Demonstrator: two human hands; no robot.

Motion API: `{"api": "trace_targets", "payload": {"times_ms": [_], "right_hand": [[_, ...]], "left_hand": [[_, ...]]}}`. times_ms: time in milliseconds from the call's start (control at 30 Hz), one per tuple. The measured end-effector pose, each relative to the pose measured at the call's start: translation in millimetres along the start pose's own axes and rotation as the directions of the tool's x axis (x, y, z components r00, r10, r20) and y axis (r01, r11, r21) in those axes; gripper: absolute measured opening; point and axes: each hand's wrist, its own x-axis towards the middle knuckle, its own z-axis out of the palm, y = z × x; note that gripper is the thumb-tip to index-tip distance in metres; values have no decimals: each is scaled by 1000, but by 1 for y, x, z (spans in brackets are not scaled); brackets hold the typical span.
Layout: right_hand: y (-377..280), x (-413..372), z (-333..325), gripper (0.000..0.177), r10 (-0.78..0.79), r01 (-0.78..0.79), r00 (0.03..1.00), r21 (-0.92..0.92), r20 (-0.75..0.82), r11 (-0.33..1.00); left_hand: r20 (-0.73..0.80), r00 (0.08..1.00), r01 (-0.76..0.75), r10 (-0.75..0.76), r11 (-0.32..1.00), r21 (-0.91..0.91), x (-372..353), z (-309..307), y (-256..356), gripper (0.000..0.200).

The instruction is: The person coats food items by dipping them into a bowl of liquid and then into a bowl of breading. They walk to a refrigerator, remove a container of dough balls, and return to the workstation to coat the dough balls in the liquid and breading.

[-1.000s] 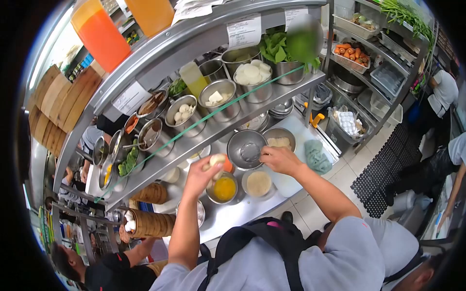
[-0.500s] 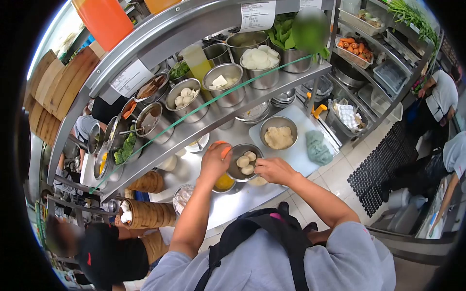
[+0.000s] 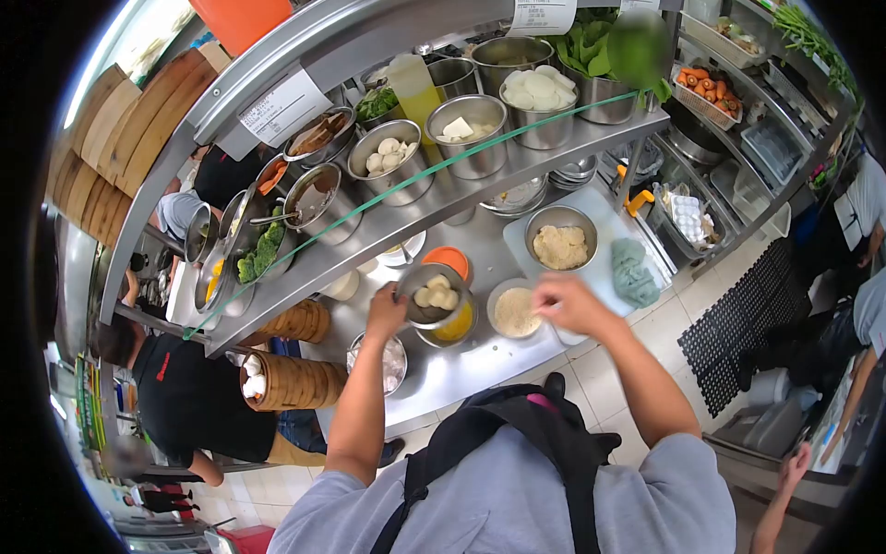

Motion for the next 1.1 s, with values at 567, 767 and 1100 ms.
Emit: {"api": "trace_targets", "payload": {"times_ms": [567, 767, 1100], "right_hand": [[180, -255, -39, 46, 447, -907, 329, -145, -832, 396], [165, -158, -48, 50, 261, -689, 582, -296, -771, 661], [266, -116, -60, 56, 428, -623, 775, -447, -464, 642]], "left_hand": [[170, 768, 584, -618, 565, -583, 76, -8, -263, 27], [-215, 911, 389, -352, 906, 167, 52, -37, -181, 20], [-294, 944, 83, -151, 969, -233, -98, 20, 9, 19]]}}
